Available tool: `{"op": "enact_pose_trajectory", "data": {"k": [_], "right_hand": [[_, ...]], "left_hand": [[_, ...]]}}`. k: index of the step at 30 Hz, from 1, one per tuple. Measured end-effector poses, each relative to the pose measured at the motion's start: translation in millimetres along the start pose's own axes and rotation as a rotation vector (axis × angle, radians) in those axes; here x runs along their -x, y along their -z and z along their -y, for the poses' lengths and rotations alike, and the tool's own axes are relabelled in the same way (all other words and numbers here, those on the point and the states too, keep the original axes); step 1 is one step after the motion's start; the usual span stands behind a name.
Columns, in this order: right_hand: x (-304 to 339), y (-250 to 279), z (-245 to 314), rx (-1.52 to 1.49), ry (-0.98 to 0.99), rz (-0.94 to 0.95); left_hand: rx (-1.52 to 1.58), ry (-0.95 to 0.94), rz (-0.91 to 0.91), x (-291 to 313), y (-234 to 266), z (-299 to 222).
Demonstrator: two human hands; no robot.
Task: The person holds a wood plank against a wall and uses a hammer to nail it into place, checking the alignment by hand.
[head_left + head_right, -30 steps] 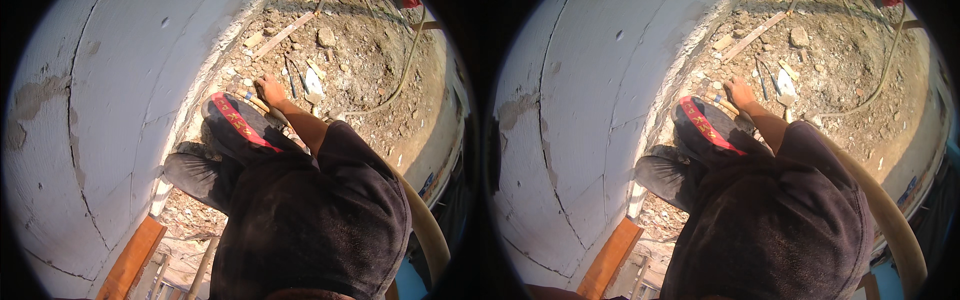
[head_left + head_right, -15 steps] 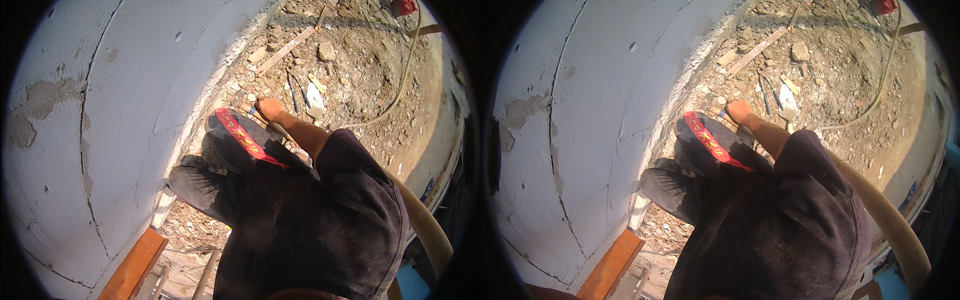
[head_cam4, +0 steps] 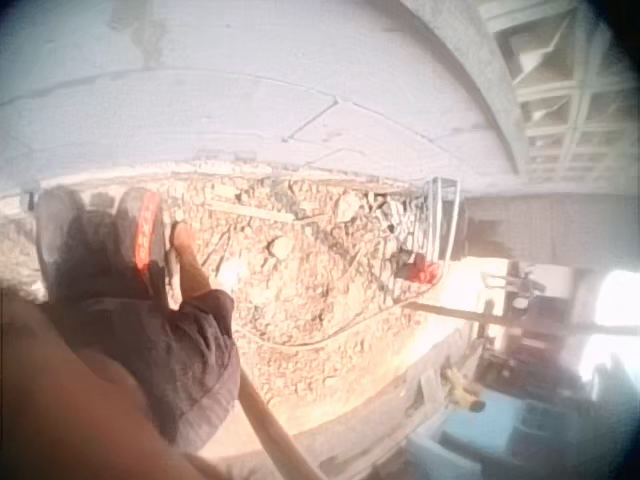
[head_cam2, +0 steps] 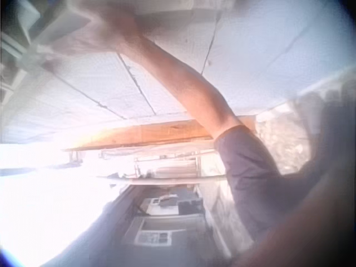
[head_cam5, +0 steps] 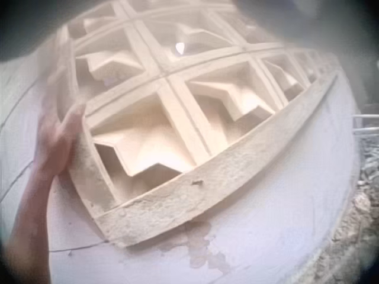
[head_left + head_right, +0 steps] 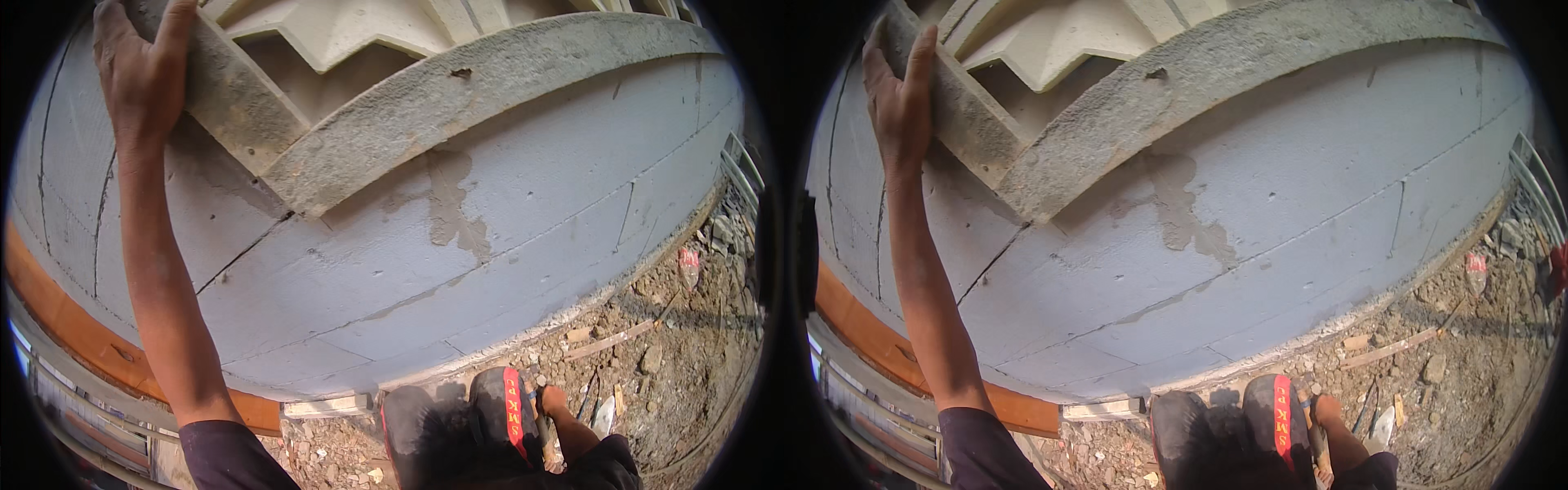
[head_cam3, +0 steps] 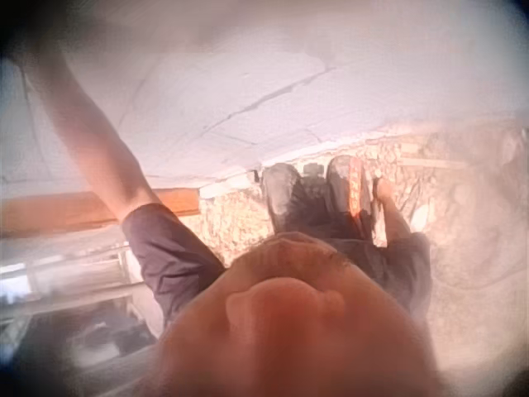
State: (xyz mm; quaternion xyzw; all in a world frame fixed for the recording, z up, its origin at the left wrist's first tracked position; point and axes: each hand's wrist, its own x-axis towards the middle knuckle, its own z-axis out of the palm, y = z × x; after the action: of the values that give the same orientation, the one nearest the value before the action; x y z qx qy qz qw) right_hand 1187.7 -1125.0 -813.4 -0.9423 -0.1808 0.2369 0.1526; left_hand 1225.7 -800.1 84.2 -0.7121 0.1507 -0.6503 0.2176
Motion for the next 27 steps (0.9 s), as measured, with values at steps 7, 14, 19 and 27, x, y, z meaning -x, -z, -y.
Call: {"op": "enact_pose_trajectory", "data": {"k": [7,14,19,27], "right_hand": [[37.3,63.1,18.7,-0.192,0.09,0.159],[-0.7,88.1,1.6,-1.119,-0.056,-0.784],[94.0,369.2,109.8,-1.409,0.397,-0.885],[160.1,546.1,224.8,-1.316,0.949,-1.002]], "left_hand": [[-0.003,-0.07,-0.052,2.5,21.1,-5.9],[0.011,-0.04,0.091,-18.0,49.9,-20.5],[-0.015,-0.064,0.344,-39.6,98.9,-39.9],[-0.182,-0.321,0.193,-22.2,89.6,-6.4]]}}
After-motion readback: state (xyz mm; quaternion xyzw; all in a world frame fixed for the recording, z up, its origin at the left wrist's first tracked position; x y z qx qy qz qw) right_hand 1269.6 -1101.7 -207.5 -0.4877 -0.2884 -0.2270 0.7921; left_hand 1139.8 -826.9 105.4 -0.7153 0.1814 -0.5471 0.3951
